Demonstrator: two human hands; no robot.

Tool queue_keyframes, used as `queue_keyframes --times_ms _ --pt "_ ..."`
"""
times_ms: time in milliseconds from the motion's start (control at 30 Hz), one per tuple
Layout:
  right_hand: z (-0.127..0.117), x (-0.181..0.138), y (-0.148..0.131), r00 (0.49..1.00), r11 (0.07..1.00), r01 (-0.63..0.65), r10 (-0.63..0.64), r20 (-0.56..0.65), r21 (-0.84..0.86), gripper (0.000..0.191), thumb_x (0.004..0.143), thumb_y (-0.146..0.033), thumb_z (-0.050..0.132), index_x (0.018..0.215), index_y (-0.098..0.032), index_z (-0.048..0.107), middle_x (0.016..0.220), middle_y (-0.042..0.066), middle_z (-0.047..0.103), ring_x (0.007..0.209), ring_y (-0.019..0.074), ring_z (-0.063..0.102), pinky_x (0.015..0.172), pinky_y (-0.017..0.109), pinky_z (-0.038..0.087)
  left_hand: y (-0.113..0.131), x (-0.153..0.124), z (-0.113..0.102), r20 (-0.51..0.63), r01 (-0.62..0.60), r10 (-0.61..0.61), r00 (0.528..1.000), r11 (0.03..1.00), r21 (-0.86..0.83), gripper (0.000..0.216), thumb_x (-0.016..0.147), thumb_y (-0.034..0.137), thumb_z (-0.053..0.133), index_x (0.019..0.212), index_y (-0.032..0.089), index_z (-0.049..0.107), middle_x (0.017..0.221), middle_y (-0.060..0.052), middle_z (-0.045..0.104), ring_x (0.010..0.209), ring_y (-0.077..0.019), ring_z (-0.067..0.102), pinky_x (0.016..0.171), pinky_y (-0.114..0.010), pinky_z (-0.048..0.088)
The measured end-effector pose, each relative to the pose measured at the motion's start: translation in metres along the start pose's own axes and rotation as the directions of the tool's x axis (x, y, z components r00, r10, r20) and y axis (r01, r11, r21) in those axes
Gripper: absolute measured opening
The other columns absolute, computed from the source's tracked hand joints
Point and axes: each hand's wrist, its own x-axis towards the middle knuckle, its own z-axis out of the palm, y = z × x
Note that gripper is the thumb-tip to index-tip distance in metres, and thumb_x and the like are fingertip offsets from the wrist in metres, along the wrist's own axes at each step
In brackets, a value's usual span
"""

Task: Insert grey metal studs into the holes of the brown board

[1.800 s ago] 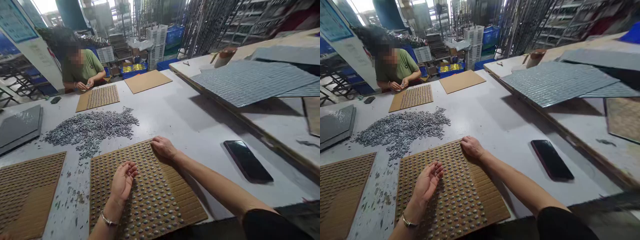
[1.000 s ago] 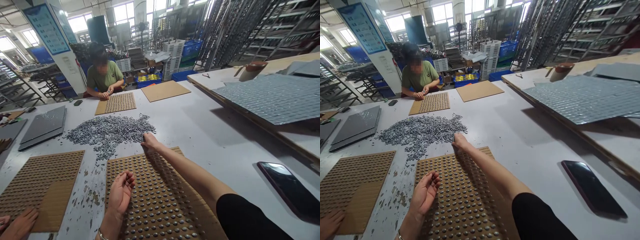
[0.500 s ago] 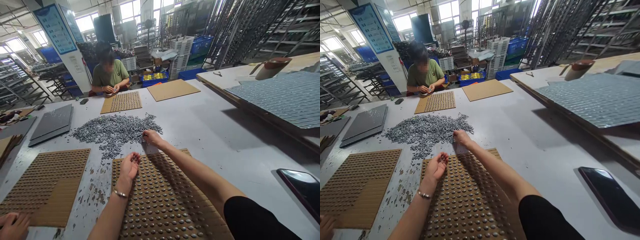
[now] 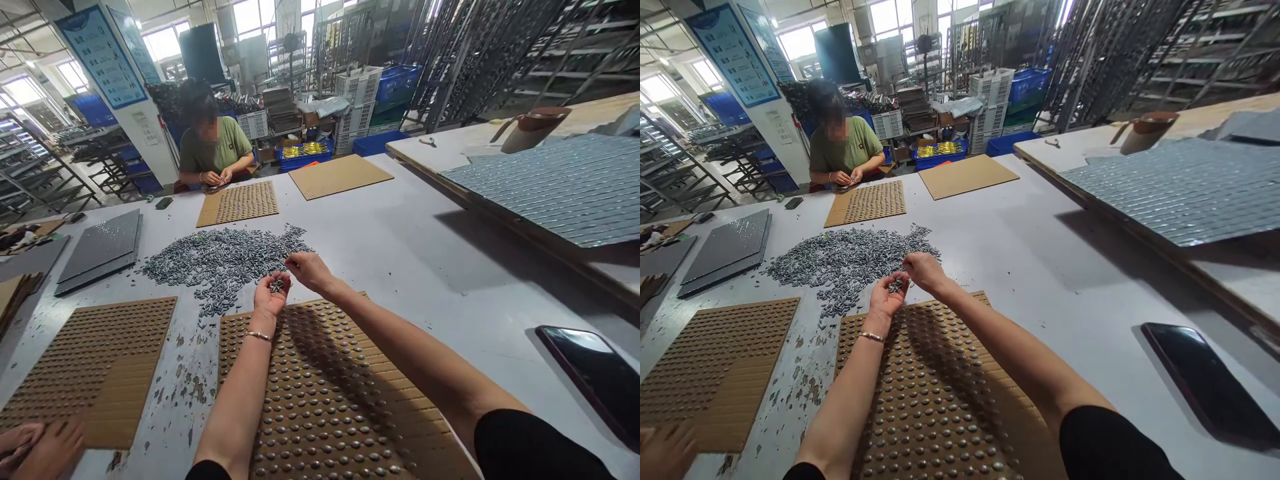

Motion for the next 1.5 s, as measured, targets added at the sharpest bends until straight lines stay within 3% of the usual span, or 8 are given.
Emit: queue_keyframes --times_ms 233,433,533,700,800,933,1200,1500 --pt "-0.002 -0.04 -0.003 0.986 0.99 0.122 -0.112 0.124 -0.073 0.025 0.094 -0.024 0.05 0.11 -0.029 0.069 0.096 0.004 0.063 0.087 0.0161 0.058 0.071 0.022 0.039 -0.013 -0.031 0.003 0.015 0.004 -0.004 1.0 0.999 0.038 0.018 0.083 0.012 0.046 0.068 0.014 0.055 0.072 -0.008 0.061 0.069 -0.0162 0.061 0.067 -0.032 0.057" --pt "-0.011 -0.074 -0.003 0.974 0.95 0.215 -0.191 0.124 -0.225 0.016 0.091 -0.018 0.052 0.098 -0.017 0.066 0.093 0.009 0.064 0.085 0.0206 0.057 0.073 0.027 0.038 -0.039 -0.051 0.012 0.01 0.073 -0.075 0.997 0.99 0.122 0.02 0.084 0.007 0.044 0.068 0.014 0.054 0.064 -0.004 0.057 0.06 -0.0116 0.058 0.061 -0.024 0.054" --pt "-0.021 -0.094 0.009 0.992 0.979 0.124 -0.115 0.06 -0.165 0.013 0.092 -0.018 0.049 0.094 -0.015 0.062 0.091 0.009 0.064 0.082 0.0191 0.058 0.073 0.026 0.038 -0.059 -0.061 0.012 0.019 0.096 -0.101 0.995 0.98 0.176 0.016 0.083 0.005 0.048 0.073 0.012 0.057 0.067 -0.005 0.061 0.062 -0.0124 0.06 0.061 -0.024 0.055" --pt "-0.04 -0.128 0.06 0.976 0.986 -0.083 0.11 -0.189 0.146 0.017 0.091 -0.019 0.045 0.1 -0.016 0.06 0.09 0.006 0.066 0.08 0.0161 0.059 0.073 0.024 0.042 -0.077 -0.078 -0.002 0.018 0.115 -0.126 0.992 0.952 0.285 0.017 0.086 0.001 0.045 0.08 0.009 0.059 0.067 -0.006 0.061 0.054 -0.0094 0.056 0.048 -0.018 0.047" --pt "-0.038 -0.145 0.093 0.979 0.967 -0.133 0.162 -0.121 0.219 0.018 0.088 -0.016 0.046 0.097 -0.015 0.062 0.088 0.005 0.067 0.077 0.0156 0.059 0.072 0.024 0.043 -0.076 -0.088 -0.012 0.034 0.116 -0.135 0.99 0.936 0.333 0.012 0.085 0.003 0.05 0.083 0.01 0.059 0.067 -0.005 0.061 0.05 -0.0075 0.053 0.043 -0.014 0.04" --pt "-0.021 -0.154 0.113 0.983 0.973 -0.177 0.183 -0.023 0.146 0.015 0.086 -0.013 0.049 0.093 -0.015 0.062 0.084 0.004 0.066 0.074 0.0148 0.058 0.07 0.023 0.041 -0.072 -0.097 -0.022 0.068 0.037 -0.07 0.995 0.913 0.406 0.004 0.083 0.01 0.061 0.08 0.012 0.059 0.07 -0.004 0.062 0.054 -0.0078 0.055 0.047 -0.016 0.044" --pt "0.004 -0.145 0.112 0.997 0.968 0.051 -0.034 0.07 -0.246 0.02 0.092 -0.014 0.045 0.091 -0.017 0.065 0.096 0.009 0.062 0.09 0.0198 0.053 0.077 0.026 0.039 -0.072 -0.102 -0.033 0.065 0.083 -0.124 0.99 0.893 0.442 0.007 0.079 0.013 0.068 0.077 0.011 0.061 0.064 -0.001 0.057 0.051 -0.0067 0.053 0.042 -0.015 0.041" --pt "0.003 -0.155 0.113 0.967 0.954 0.256 -0.25 0.056 -0.157 0.027 0.094 -0.013 0.04 0.095 -0.017 0.067 0.097 0.009 0.062 0.089 0.0203 0.052 0.086 0.032 0.041 -0.076 -0.097 -0.031 0.006 0.099 -0.109 0.994 0.923 0.371 0.013 0.079 -0.001 0.059 0.082 0.009 0.066 0.075 -0.007 0.066 0.064 -0.0096 0.063 0.058 -0.016 0.053"
